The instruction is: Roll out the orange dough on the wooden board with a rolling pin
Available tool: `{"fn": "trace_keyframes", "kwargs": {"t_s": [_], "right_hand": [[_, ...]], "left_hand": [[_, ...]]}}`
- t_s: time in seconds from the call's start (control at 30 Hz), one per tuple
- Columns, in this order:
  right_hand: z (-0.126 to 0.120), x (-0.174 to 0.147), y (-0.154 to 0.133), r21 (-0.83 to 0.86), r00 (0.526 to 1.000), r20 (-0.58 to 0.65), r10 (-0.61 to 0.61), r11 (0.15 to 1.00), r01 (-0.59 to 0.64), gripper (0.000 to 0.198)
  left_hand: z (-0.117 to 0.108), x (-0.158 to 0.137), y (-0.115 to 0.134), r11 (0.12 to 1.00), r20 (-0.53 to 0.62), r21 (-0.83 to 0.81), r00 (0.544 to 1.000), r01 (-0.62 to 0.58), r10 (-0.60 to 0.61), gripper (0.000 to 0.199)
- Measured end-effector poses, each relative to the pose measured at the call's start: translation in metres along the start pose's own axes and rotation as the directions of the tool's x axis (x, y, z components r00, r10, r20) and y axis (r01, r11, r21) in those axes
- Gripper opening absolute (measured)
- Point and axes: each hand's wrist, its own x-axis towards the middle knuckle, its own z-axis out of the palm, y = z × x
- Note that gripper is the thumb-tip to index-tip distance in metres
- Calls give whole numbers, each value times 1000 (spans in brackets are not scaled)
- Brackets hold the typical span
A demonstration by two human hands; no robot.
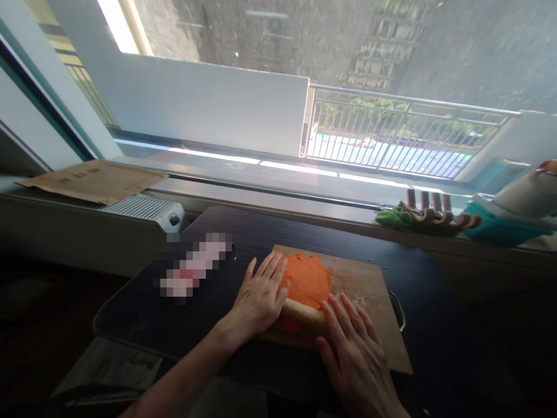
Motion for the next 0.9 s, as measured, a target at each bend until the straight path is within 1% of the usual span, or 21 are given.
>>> {"fn": "trace_keyframes", "kwargs": {"t_s": [0.1, 0.17, 0.2, 0.27, 0.33, 0.4, 0.47, 0.53, 0.6, 0.67, 0.73, 0.77, 0.83, 0.9], "right_hand": [[6, 16, 12, -21, 996, 13, 89, 996, -89, 44], [7, 17, 14, -33, 996, 3, 92, 995, -92, 44], [7, 13, 13, -35, 997, -2, 75, 997, -75, 45], [5, 1, 8, -32, 1000, -22, 15, 999, -16, 52], [2, -15, 1, -26, 995, -73, -65, 998, 64, 61], [-1, -28, -5, -27, 982, -141, -128, 992, 126, 66], [-3, -33, -8, -27, 971, -172, -164, 986, 162, 68], [-3, -29, -6, -22, 981, -139, -139, 990, 137, 66], [2, -16, 1, -26, 995, -73, -65, 998, 64, 59], [9, 1, 10, -48, 999, -34, 22, 999, -24, 52], [15, 13, 19, -70, 997, -33, 72, 995, -75, 48], [18, 17, 22, -77, 996, -39, 80, 994, -83, 47], [19, 14, 22, -81, 997, -51, 61, 995, -65, 48], [17, 2, 17, -75, 997, -73, 6, 997, -11, 52]], "left_hand": [[3, 39, 5, 995, 64, -34, 993, 97, -95, 52], [2, 50, 6, 993, 98, -42, 989, 113, -108, 53], [2, 47, 6, 994, 97, -41, 991, 101, -96, 53], [0, 28, 5, 999, 60, -30, 997, 45, -43, 52], [-2, -1, 3, 1000, 12, -11, 1000, -24, 25, 50], [-4, -29, 2, 998, -28, 12, 998, -59, 59, 50], [-5, -41, 2, 998, -39, 26, 997, -64, 65, 49], [-5, -35, 3, 999, -27, 23, 999, -39, 40, 50], [-3, -12, 6, 1000, -5, 8, 1000, 13, -13, 50], [-2, 17, 9, 996, 6, -5, 996, 84, -84, 50], [-1, 39, 11, 993, 24, -18, 993, 116, -116, 51], [-2, 44, 12, 992, 31, -23, 992, 122, -121, 52], [-3, 39, 13, 993, 38, -30, 993, 114, -112, 52], [-4, 17, 12, 996, 26, -33, 997, 78, -77, 51]]}}
